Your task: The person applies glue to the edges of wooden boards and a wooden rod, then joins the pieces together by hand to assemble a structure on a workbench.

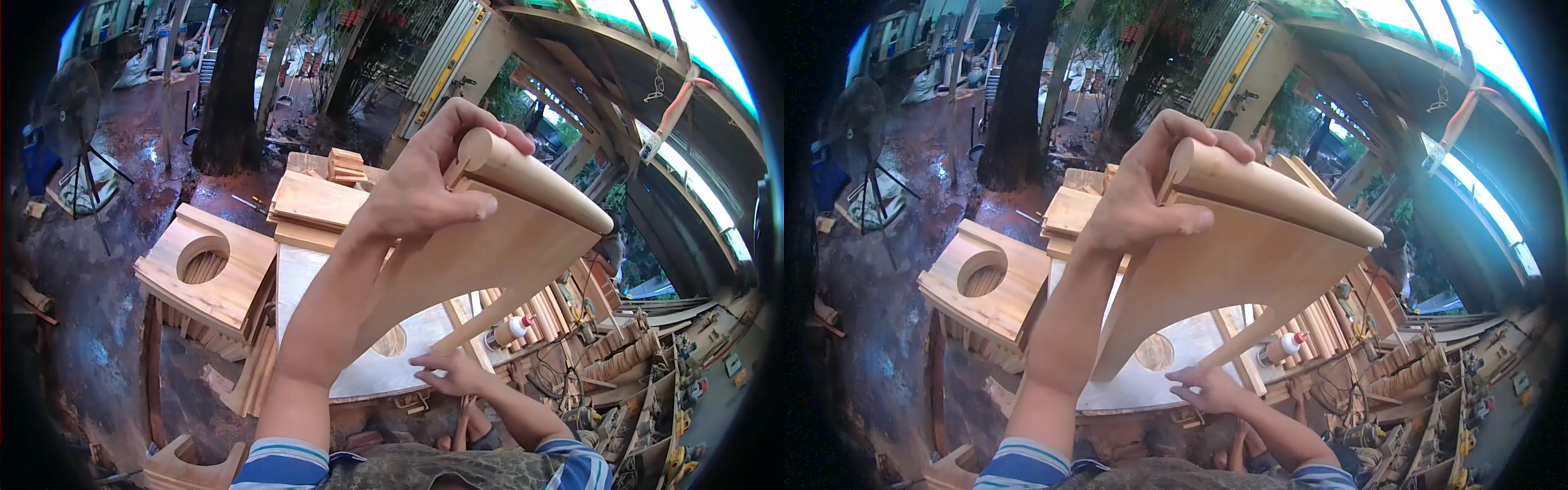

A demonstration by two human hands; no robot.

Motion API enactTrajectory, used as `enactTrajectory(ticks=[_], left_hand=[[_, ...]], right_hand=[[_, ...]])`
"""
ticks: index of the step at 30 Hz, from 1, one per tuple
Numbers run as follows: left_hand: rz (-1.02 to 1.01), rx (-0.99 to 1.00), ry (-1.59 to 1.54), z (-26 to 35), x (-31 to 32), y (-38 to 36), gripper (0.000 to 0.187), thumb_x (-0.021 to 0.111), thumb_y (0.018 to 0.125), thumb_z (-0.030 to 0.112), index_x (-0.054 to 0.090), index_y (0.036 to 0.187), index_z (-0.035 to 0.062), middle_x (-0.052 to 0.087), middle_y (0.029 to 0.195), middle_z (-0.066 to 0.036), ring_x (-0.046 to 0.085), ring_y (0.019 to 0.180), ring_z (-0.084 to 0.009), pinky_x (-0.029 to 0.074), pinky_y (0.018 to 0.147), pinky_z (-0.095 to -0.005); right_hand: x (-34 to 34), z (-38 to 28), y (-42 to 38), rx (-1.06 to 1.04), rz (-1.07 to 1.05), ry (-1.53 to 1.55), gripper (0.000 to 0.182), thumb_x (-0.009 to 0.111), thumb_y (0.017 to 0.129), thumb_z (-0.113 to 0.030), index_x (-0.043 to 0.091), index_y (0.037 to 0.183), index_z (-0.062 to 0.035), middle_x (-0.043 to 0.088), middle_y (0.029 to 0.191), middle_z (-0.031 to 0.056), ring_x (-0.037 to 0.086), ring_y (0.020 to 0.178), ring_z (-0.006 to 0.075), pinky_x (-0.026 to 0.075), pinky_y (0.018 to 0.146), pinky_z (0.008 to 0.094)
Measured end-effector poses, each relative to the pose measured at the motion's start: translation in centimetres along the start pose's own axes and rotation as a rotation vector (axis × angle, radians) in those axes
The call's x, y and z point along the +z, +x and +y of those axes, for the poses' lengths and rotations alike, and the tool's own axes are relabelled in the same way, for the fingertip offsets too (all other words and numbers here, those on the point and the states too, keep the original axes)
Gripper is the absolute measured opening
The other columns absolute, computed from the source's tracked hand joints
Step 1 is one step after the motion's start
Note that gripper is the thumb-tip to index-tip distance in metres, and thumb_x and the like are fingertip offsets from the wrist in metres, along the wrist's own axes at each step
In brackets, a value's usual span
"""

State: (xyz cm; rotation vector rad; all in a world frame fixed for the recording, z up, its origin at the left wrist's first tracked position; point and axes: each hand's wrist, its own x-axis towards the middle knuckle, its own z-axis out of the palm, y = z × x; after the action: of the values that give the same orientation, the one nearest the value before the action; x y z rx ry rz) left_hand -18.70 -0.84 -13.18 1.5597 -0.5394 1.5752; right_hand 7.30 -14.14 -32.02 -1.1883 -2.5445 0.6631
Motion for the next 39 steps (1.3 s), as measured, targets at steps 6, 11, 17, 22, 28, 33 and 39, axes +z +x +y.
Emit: enactTrajectory(ticks=[6,11,17,22,28,33,39], left_hand=[[-0.03,-0.05,-0.055,0.1,0.0,0.2,0.051,0.077,0.075,0.0,0.053,0.118,0.009,0.061,0.128,-0.016,0.055,0.131,-0.0302,0.041,0.115,-0.0484],[-0.057,0.06,-0.098,-0.8,-0.2,0.7,0.044,0.073,0.075,0.0,0.053,0.113,0.0074,0.065,0.114,-0.014,0.058,0.126,-0.0323,0.04,0.116,-0.0504],[-0.095,0.117,-0.139,-1.3,0.0,0.8,0.041,0.058,0.072,-0.007,0.053,0.112,0.005,0.064,0.113,-0.011,0.06,0.116,-0.0204,0.047,0.104,-0.0395],[-0.075,0.122,-0.139,-1.4,0.2,0.9,0.043,0.063,0.072,-0.008,0.053,0.112,0.0063,0.065,0.112,-0.014,0.061,0.118,-0.0282,0.045,0.108,-0.0475],[-0.046,0.007,-0.091,-0.2,0.1,0.2,0.05,0.077,0.074,0.0,0.055,0.118,0.0098,0.064,0.12,-0.016,0.053,0.133,-0.0389,0.04,0.114,-0.0561],[0.025,-0.192,0.433,4.2,1.3,0.9,0.044,0.076,0.072,0.006,0.058,0.112,0.0051,0.067,0.123,-0.019,0.053,0.132,-0.0384,0.042,0.113,-0.0534],[-0.286,-0.066,1.979,5.1,11.9,5.1,0.06,0.088,0.072,0.029,0.062,0.119,0.0032,0.066,0.127,-0.017,0.053,0.132,-0.0363,0.038,0.113,-0.0476]], right_hand=[[-17.9,-14.5,6.8,-0.606,1.138,-0.765,0.053,0.045,0.105,-0.045,0.067,0.113,0.0027,0.069,0.108,0.0214,0.065,0.095,0.0359,0.05,0.087,0.0455],[-19.9,-13.3,11.9,-0.47,1.043,-0.71,0.077,0.03,0.103,-0.066,0.067,0.112,0.0017,0.068,0.104,0.0196,0.064,0.092,0.0359,0.047,0.087,0.0437],[-18.0,-12.6,13.7,-0.391,1.303,-0.635,0.084,0.029,0.099,-0.074,0.067,0.097,0.0007,0.066,0.086,0.0149,0.063,0.08,0.0322,0.046,0.077,0.0409],[-18.1,-12.9,13.3,-0.312,1.279,-0.637,0.088,0.028,0.098,-0.076,0.067,0.097,0.0018,0.066,0.088,0.0164,0.063,0.082,0.0323,0.047,0.077,0.0419],[-19.9,-12.4,10.6,-0.516,1.079,-0.718,0.08,0.042,0.098,-0.068,0.065,0.121,0.0044,0.067,0.104,0.0189,0.065,0.093,0.0346,0.048,0.086,0.0445],[-23.9,-9.1,6.1,-0.51,1.074,-0.743,0.058,0.055,0.097,-0.053,0.066,0.121,-0.001,0.067,0.111,0.0161,0.065,0.098,0.0359,0.047,0.091,0.0473],[-27.1,-1.5,3.6,-0.258,1.185,-0.726,0.054,0.054,0.097,-0.056,0.069,0.09,-0.0052,0.065,0.08,0.0099,0.062,0.079,0.0306,0.045,0.08,0.0431]])
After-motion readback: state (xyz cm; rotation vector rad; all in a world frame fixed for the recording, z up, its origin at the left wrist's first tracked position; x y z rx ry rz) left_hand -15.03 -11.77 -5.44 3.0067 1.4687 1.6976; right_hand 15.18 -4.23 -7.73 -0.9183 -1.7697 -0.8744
